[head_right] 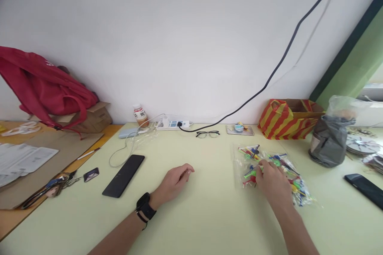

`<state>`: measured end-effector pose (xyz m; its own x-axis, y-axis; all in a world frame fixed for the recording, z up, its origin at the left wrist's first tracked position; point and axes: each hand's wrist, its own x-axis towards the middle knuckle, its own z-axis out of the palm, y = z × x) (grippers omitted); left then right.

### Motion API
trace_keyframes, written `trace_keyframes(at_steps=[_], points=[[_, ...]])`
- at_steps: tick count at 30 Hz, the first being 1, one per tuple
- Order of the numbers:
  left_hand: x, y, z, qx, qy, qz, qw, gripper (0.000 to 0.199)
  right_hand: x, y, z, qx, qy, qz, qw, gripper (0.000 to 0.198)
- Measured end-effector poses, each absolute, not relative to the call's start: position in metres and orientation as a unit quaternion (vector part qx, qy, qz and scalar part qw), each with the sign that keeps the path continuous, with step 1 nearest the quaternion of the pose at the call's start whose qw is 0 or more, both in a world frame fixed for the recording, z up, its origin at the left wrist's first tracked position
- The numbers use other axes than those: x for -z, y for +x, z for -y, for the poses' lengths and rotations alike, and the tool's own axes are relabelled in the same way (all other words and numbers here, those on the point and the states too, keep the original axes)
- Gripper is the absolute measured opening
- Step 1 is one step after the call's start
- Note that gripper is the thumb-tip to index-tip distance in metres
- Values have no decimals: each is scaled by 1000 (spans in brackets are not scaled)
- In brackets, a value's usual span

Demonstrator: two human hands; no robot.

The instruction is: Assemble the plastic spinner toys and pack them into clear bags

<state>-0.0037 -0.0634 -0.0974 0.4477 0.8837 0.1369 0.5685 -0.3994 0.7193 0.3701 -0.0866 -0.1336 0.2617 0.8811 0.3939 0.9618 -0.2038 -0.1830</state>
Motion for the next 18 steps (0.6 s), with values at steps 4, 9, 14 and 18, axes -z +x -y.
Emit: trace_keyframes(at_steps=[4,9,14,18], points=[[95,-3,66,-256,791,-466,302,25,124,339,91,20,-691,680,245,28],[88,-3,70,-260,816,-437,274,39,119,303,94,-66,-625,710,318,33],[87,3,73,-235,846,-390,277,48,122,281,94,-158,-579,742,299,29],[95,6,73,-264,829,-389,304,21,114,256,84,-251,-552,747,272,30]])
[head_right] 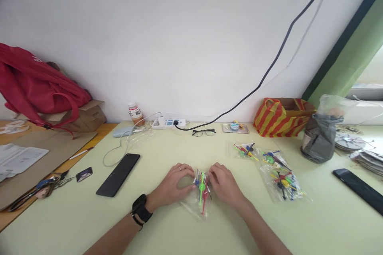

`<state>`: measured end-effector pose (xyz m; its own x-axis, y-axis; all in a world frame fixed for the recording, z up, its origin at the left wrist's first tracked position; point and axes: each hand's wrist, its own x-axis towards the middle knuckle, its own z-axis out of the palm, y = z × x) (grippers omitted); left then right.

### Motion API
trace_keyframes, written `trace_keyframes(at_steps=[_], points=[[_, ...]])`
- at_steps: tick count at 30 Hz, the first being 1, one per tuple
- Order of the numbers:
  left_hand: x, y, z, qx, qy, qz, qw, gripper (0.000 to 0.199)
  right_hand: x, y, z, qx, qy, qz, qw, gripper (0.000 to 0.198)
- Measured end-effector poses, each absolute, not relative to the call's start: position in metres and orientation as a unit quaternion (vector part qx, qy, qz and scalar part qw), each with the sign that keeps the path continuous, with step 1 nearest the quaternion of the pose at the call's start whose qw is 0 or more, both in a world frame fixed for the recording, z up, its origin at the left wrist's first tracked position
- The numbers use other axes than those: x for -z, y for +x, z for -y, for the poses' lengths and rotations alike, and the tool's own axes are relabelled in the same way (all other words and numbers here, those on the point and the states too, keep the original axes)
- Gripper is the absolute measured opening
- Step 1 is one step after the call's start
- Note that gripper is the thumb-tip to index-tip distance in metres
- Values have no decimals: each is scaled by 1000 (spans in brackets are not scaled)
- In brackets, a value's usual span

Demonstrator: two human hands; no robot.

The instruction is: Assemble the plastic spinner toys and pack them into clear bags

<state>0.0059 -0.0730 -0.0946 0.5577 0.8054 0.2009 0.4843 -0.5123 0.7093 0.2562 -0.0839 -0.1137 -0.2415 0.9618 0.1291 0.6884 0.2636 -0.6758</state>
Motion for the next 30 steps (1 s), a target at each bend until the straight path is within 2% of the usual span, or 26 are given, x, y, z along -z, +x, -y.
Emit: trace_keyframes(at_steps=[3,6,10,14,18,20,22,25,30], points=[[98,3,69,-314,781,-397,366,21,92,243,73,-319,-538,727,283,27],[96,-3,64,-360,725,-371,455,41,55,235,66,-376,-466,740,306,19],[91,-7,61,-334,720,-333,509,63,3,228,60,-418,-389,748,338,12],[92,-4,63,-323,696,-363,528,51,-19,229,52,-357,-390,759,381,14],[100,0,60,-379,642,-383,545,44,1,232,41,-330,-419,799,277,21],[103,-1,58,-400,633,-376,546,47,13,230,37,-355,-388,822,217,18],[102,-2,58,-400,641,-360,547,50,17,228,37,-370,-355,834,204,14],[97,-3,60,-354,672,-339,555,52,6,228,41,-365,-351,821,263,15],[97,-1,62,-298,703,-381,521,43,-14,237,40,-365,-390,740,409,17]])
